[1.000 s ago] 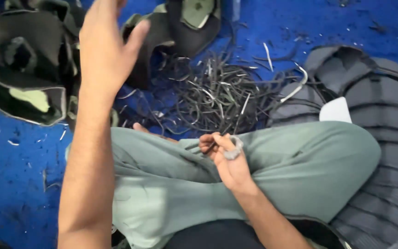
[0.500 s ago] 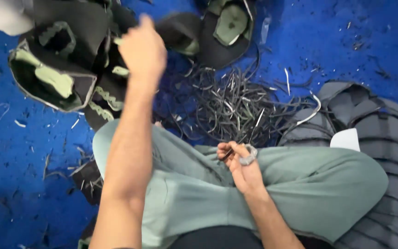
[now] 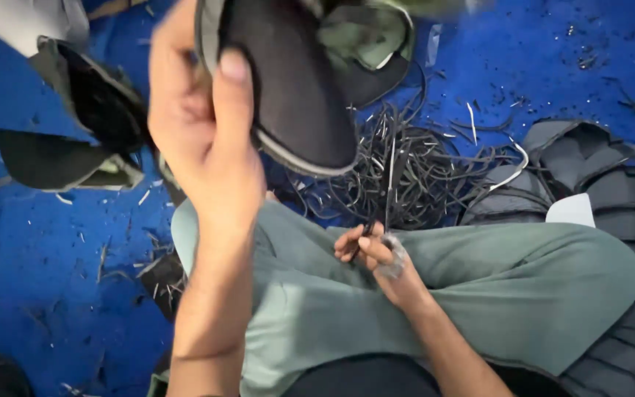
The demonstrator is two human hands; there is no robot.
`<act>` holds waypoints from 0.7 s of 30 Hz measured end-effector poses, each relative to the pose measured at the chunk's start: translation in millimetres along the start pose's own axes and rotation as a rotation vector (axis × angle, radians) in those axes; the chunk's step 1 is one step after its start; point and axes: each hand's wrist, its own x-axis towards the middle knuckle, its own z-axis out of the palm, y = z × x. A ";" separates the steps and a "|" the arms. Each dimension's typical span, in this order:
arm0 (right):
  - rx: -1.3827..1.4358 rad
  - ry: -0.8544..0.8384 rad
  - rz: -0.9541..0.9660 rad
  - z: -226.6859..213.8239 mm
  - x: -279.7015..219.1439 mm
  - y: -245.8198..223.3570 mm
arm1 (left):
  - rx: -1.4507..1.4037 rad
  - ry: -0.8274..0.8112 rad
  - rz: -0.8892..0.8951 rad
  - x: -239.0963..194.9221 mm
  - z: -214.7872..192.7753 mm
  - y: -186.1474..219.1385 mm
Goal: The person trims excess material and threads from shoe upper components using scissors.
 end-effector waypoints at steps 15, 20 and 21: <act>-0.005 -0.416 0.028 29.2 -12.3 -13.6 | -0.535 0.119 -0.321 -15.0 -88.4 -85.7; 0.237 -0.710 0.256 77.5 17.6 -30.1 | -0.565 0.103 -0.344 -13.7 -91.2 -80.6; 0.237 -0.710 0.255 79.6 28.9 -31.9 | -0.565 0.102 -0.344 -13.7 -90.0 -78.0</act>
